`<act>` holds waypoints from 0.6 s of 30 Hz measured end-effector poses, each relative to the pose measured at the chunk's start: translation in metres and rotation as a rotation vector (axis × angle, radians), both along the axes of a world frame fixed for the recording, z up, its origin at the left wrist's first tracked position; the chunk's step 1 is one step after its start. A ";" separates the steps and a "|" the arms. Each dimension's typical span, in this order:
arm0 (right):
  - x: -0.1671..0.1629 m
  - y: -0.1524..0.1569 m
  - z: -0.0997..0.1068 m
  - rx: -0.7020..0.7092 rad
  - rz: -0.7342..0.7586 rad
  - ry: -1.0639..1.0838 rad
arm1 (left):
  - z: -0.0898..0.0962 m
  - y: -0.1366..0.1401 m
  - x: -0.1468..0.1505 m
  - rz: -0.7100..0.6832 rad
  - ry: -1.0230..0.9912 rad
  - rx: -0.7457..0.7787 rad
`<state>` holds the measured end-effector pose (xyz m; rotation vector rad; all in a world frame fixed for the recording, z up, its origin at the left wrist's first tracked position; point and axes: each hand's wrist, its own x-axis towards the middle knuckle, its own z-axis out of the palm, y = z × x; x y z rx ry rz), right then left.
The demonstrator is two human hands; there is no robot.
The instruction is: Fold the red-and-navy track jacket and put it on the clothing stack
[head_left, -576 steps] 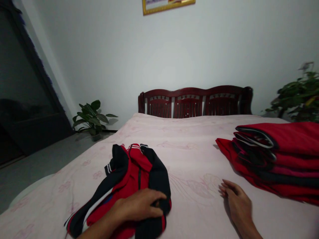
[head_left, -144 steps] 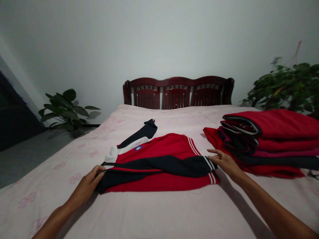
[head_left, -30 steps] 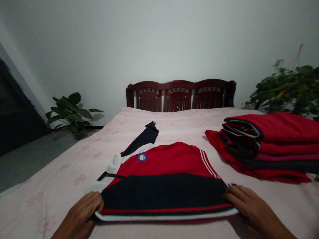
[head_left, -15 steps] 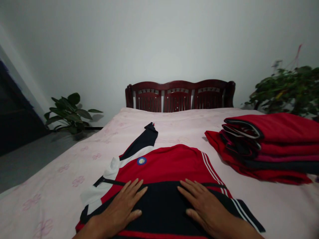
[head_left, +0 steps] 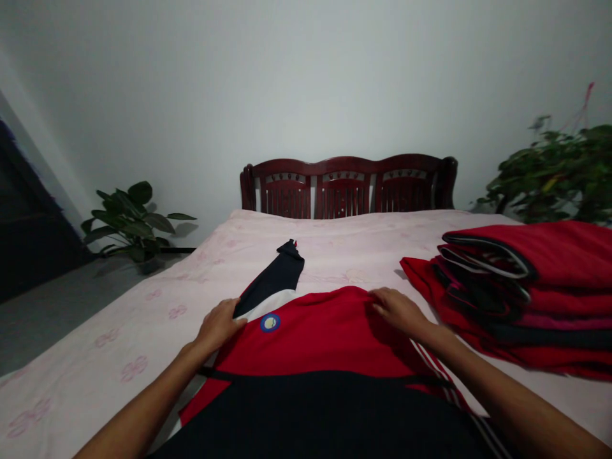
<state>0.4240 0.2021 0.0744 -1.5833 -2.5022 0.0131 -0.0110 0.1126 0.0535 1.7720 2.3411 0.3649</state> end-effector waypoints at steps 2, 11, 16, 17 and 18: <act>-0.016 0.030 -0.003 0.018 -0.011 -0.037 | -0.005 0.025 -0.003 0.085 0.019 -0.034; -0.023 0.064 -0.020 -0.006 -0.033 -0.060 | -0.011 0.057 -0.033 0.029 -0.114 -0.086; 0.008 0.011 -0.022 0.244 0.190 -0.047 | -0.014 0.022 -0.044 -0.043 -0.208 0.113; 0.017 -0.002 -0.024 0.253 0.269 -0.067 | -0.016 0.011 -0.046 -0.078 -0.258 0.136; 0.025 -0.013 -0.026 0.230 0.337 -0.085 | -0.017 -0.001 -0.047 -0.098 -0.301 0.140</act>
